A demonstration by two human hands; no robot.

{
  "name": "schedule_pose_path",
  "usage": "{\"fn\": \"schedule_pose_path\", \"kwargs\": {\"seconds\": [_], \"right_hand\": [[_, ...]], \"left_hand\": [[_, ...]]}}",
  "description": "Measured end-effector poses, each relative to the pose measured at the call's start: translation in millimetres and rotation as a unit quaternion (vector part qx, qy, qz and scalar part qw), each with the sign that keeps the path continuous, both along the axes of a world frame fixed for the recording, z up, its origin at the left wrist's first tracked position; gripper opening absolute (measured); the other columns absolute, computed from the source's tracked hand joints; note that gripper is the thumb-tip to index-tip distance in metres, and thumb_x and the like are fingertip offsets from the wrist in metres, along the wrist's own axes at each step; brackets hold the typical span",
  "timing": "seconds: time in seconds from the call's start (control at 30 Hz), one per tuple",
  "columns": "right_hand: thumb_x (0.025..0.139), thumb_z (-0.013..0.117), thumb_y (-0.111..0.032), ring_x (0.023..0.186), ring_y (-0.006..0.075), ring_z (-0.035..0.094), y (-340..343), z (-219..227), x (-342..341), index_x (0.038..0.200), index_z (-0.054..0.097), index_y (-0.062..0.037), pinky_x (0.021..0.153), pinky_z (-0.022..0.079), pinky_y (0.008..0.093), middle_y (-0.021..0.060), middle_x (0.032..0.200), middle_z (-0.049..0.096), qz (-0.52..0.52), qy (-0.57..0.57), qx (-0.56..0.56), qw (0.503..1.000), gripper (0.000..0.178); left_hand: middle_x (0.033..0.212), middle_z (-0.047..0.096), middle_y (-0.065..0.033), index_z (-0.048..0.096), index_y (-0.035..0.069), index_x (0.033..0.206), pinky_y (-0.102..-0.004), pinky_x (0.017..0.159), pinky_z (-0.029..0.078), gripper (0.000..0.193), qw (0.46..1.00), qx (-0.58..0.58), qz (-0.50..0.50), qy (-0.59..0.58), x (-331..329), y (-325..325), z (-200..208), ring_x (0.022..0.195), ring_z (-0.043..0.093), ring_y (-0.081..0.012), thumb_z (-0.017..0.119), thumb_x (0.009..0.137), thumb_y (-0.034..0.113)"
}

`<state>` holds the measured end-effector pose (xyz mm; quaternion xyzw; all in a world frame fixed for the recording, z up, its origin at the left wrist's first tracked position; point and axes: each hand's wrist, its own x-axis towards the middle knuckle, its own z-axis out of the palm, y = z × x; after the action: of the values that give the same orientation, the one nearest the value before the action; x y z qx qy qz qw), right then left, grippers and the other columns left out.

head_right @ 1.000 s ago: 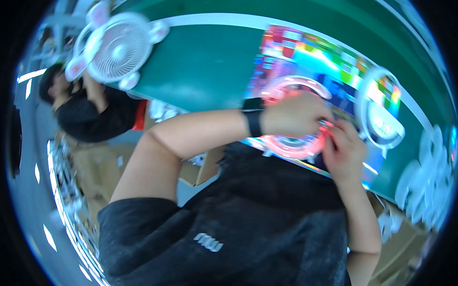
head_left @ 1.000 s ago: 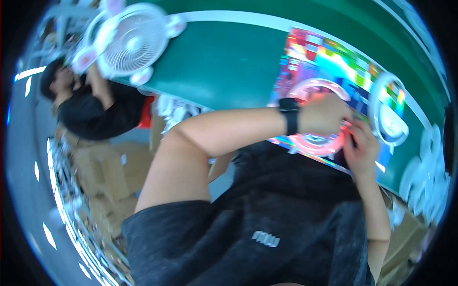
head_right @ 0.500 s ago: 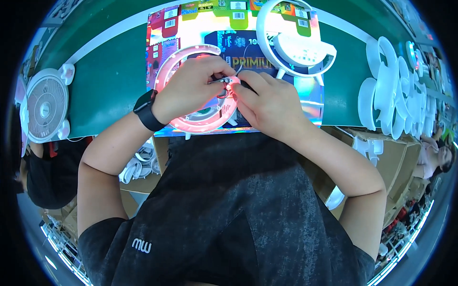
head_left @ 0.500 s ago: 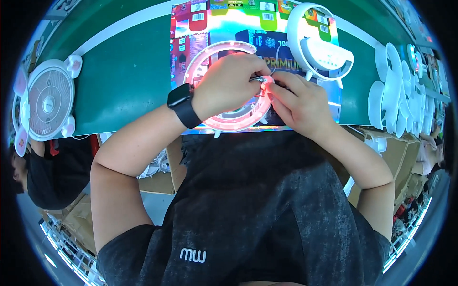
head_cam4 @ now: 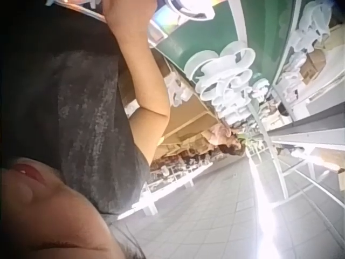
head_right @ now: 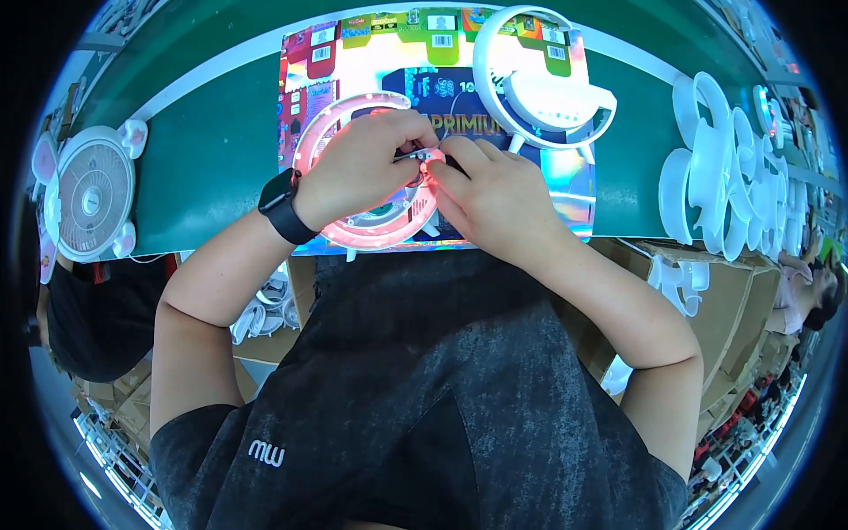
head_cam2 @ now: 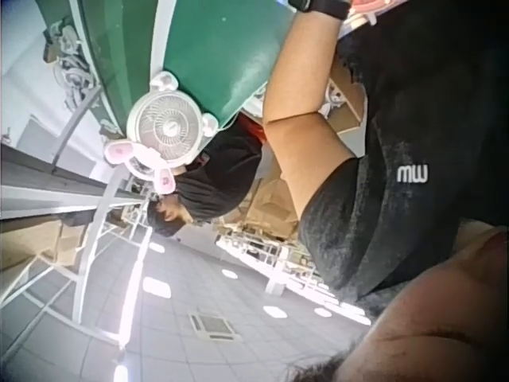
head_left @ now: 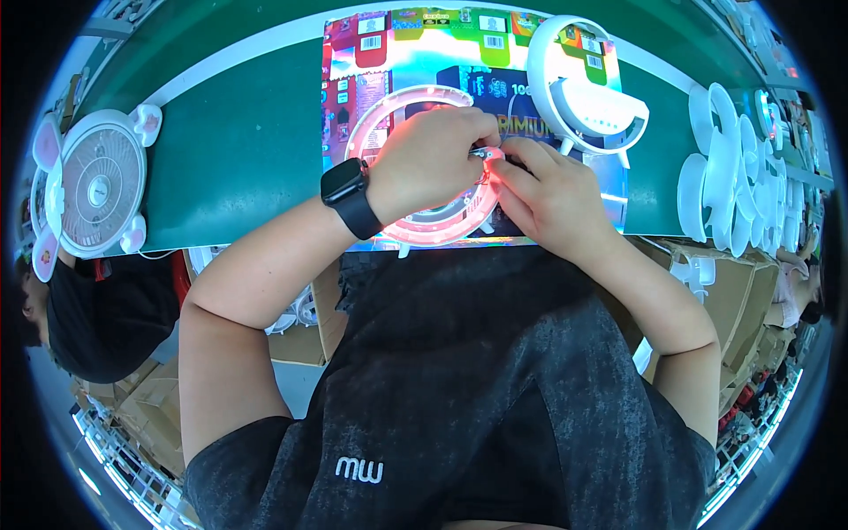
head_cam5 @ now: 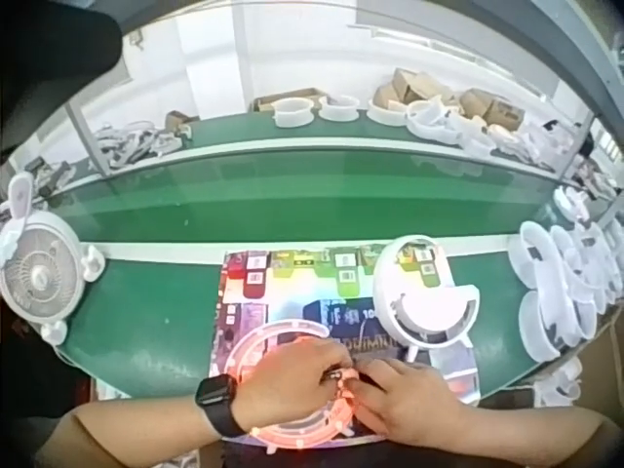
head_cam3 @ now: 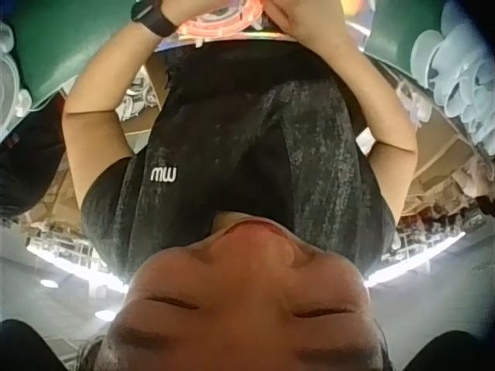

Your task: The person assembles circular LED lights by attaching internal wiring and circuit boards into an LED light housing, using tweezers to manipulate the small components.

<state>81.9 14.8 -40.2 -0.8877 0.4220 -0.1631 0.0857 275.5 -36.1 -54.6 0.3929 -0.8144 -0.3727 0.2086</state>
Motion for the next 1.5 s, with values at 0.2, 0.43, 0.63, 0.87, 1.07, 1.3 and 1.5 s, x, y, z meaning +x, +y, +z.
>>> {"fn": "schedule_pose_path", "kwargs": {"seconds": [0.2, 0.43, 0.63, 0.87, 1.07, 1.3, 1.5], "right_hand": [[0.078, 0.072, -0.009, 0.102, 0.0318, 0.062, 9, 44, -83, 0.11, 0.064, -0.0011, 0.087, 0.05, 0.0379, 0.0153, 0.114, 0.062, -0.185, -0.072, -0.173, 0.965, 0.034], [0.085, 0.071, -0.027, 0.107, 0.0325, 0.06, 57, 11, -252, 0.124, 0.056, 0.0031, 0.093, 0.045, 0.0398, 0.0193, 0.111, 0.064, -0.501, 0.068, -0.104, 0.856, 0.052], [0.088, 0.068, -0.019, 0.098, 0.0258, 0.064, 43, -5, -274, 0.123, 0.06, 0.0002, 0.086, 0.048, 0.0344, 0.0157, 0.108, 0.068, -0.506, -0.058, -0.073, 0.857, 0.041], [0.089, 0.062, 0.0, 0.094, 0.0162, 0.063, 49, 47, -228, 0.109, 0.067, 0.0012, 0.087, 0.046, 0.0277, 0.0088, 0.098, 0.07, -0.458, -0.243, -0.082, 0.851, 0.021], [0.077, 0.061, 0.006, 0.098, 0.0306, 0.063, 43, 79, -117, 0.1, 0.067, 0.0015, 0.096, 0.043, 0.042, 0.0138, 0.095, 0.067, -0.187, -0.126, -0.085, 0.97, 0.024], [0.072, 0.064, 0.003, 0.089, 0.0319, 0.062, 13, 67, -31, 0.102, 0.066, -0.001, 0.081, 0.049, 0.0415, 0.0129, 0.092, 0.066, -0.096, -0.093, -0.066, 0.989, 0.03], [0.073, 0.076, -0.013, 0.087, 0.03, 0.063, -26, 116, -11, 0.107, 0.066, 0.0022, 0.079, 0.05, 0.0391, 0.0119, 0.098, 0.066, -0.049, -0.078, -0.255, 0.963, 0.039]], "left_hand": [[0.081, 0.065, -0.0119, 0.065, 0.002, 0.093, -0.033, 0.066, 0.05, 0.017, 0.999, 0.037, 0.022, 0.002, 2, 0, -3, 0.077, 0.066, -0.0242, 0.059, 0.076, 0.002], [0.081, 0.066, -0.0106, 0.068, 0.005, 0.095, -0.0346, 0.067, 0.05, 0.019, 0.998, -0.022, 0.032, -0.042, -35, -10, 7, 0.078, 0.066, -0.023, 0.063, 0.077, 0.011], [0.085, 0.068, -0.008, 0.068, 0.006, 0.097, -0.032, 0.069, 0.051, 0.019, 0.999, -0.005, 0.024, 0.032, -66, -10, 6, 0.078, 0.066, -0.0218, 0.064, 0.079, 0.014], [0.095, 0.065, -0.0082, 0.065, 0.004, 0.105, -0.0283, 0.069, 0.05, 0.02, 0.983, -0.098, 0.077, 0.137, -32, -21, 32, 0.08, 0.062, -0.0171, 0.062, 0.085, 0.007], [0.085, 0.068, -0.0076, 0.068, 0.002, 0.107, -0.0269, 0.07, 0.049, 0.022, 0.973, -0.014, 0.183, 0.142, 4, -54, 0, 0.078, 0.062, -0.0135, 0.065, 0.088, 0.012], [0.099, 0.068, -0.0077, 0.066, 0.002, 0.109, -0.0264, 0.081, 0.051, 0.021, 0.925, -0.07, -0.154, 0.341, -3, -32, 27, 0.09, 0.065, -0.015, 0.063, 0.091, 0.013], [0.086, 0.067, -0.0055, 0.065, 0.0, 0.109, -0.0246, 0.075, 0.05, 0.022, 0.92, 0.17, -0.083, 0.343, 28, -48, 20, 0.081, 0.063, -0.0107, 0.058, 0.096, 0.016]]}}
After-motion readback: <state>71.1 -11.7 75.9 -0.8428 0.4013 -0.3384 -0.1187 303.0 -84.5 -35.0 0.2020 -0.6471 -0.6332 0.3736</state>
